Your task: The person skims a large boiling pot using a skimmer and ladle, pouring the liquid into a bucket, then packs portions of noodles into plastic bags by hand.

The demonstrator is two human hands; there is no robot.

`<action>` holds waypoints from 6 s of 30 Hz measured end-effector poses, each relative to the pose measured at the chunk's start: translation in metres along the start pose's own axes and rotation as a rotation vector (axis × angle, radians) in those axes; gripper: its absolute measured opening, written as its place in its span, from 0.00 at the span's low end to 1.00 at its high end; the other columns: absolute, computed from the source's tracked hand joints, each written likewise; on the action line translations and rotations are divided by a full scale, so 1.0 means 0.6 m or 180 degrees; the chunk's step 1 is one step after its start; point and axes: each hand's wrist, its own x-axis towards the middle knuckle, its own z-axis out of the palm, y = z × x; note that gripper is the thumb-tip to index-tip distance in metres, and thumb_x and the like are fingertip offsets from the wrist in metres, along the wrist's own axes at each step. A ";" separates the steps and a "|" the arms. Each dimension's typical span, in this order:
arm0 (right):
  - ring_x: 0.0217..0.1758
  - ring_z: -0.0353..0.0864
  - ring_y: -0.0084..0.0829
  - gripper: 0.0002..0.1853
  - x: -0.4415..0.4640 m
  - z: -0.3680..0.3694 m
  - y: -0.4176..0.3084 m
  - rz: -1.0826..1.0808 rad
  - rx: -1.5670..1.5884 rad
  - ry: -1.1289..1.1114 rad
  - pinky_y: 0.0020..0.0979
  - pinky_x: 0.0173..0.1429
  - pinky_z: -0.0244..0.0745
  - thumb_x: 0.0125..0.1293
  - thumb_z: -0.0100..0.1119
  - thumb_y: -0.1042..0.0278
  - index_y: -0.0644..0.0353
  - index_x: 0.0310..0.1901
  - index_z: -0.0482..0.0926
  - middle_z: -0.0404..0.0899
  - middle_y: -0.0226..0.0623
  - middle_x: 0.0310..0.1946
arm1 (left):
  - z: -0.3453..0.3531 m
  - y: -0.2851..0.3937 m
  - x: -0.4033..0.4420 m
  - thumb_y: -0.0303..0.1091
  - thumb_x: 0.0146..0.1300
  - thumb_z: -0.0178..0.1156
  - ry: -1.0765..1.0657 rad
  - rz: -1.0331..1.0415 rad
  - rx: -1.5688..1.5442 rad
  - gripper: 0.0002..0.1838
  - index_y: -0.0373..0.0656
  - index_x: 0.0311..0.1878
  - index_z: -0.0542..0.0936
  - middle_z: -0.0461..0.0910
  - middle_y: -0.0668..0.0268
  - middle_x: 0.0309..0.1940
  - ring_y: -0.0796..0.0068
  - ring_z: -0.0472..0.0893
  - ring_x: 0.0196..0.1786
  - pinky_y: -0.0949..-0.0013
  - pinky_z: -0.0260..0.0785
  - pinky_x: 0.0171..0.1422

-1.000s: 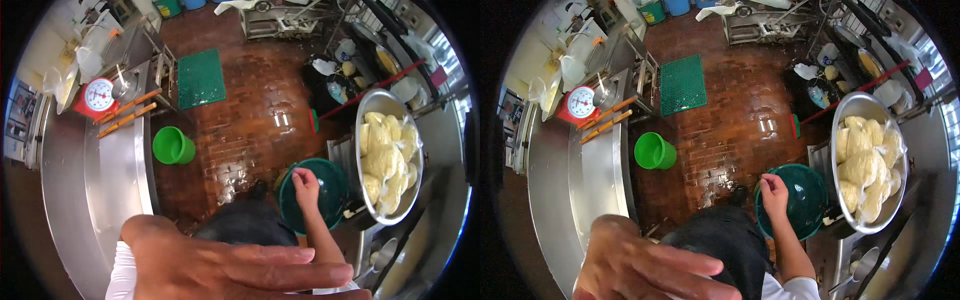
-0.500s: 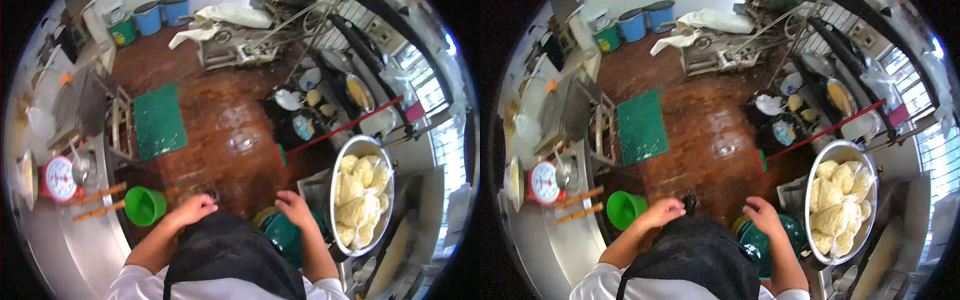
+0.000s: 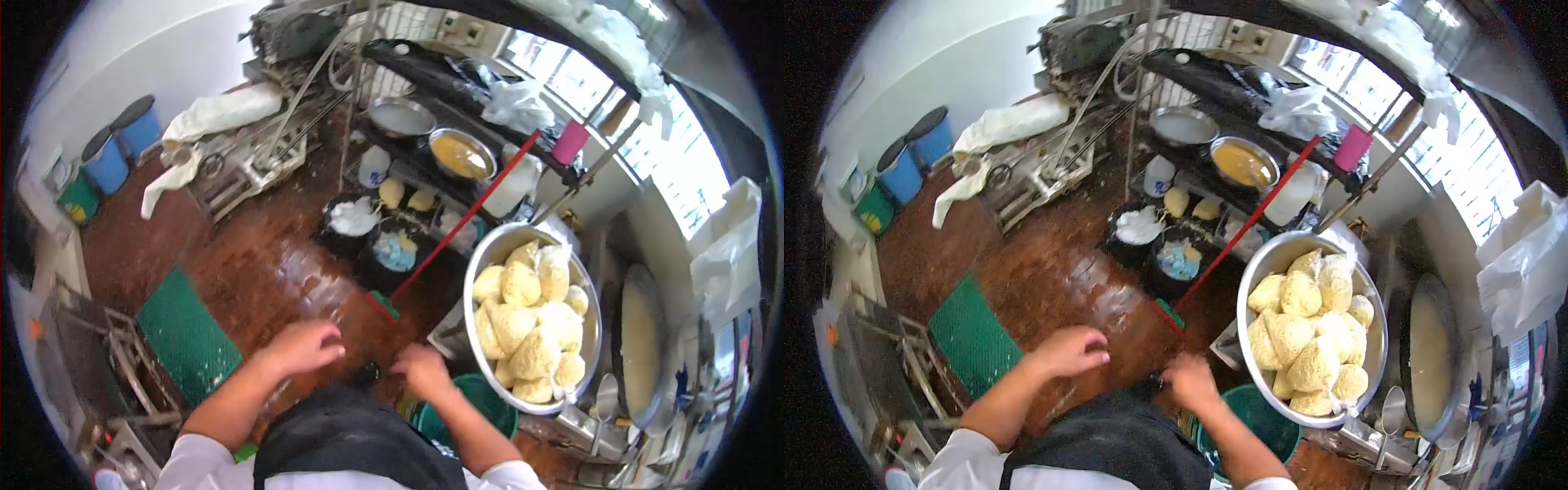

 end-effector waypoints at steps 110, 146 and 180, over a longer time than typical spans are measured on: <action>0.17 0.62 0.14 0.09 -0.256 -0.213 0.216 0.3258 0.3608 0.5855 0.20 0.21 0.57 0.59 0.62 0.63 0.52 0.24 0.75 0.68 0.19 0.17 | -0.174 0.609 0.549 0.41 0.64 0.54 -0.2080 0.1637 -0.2961 0.27 0.30 0.60 0.71 0.73 0.64 0.34 0.82 0.72 0.35 0.79 0.63 0.44; 0.36 0.79 0.26 0.10 -0.002 -0.322 0.273 0.1677 0.2699 0.4368 0.26 0.44 0.74 0.58 0.63 0.70 0.63 0.40 0.80 0.81 0.36 0.34 | -0.057 0.442 0.674 0.36 0.68 0.55 -0.3015 0.0700 -0.2460 0.13 0.40 0.49 0.81 0.72 0.79 0.23 0.91 0.65 0.25 0.83 0.56 0.29; 0.15 0.61 0.21 0.20 -0.323 -0.076 0.575 0.3461 0.5795 0.7290 0.26 0.21 0.66 0.58 0.63 0.40 0.49 0.37 0.76 0.63 0.24 0.17 | -0.054 0.403 0.595 0.33 0.66 0.55 -0.2777 0.0195 -0.2833 0.23 0.39 0.63 0.71 0.74 0.78 0.33 0.89 0.65 0.28 0.83 0.56 0.32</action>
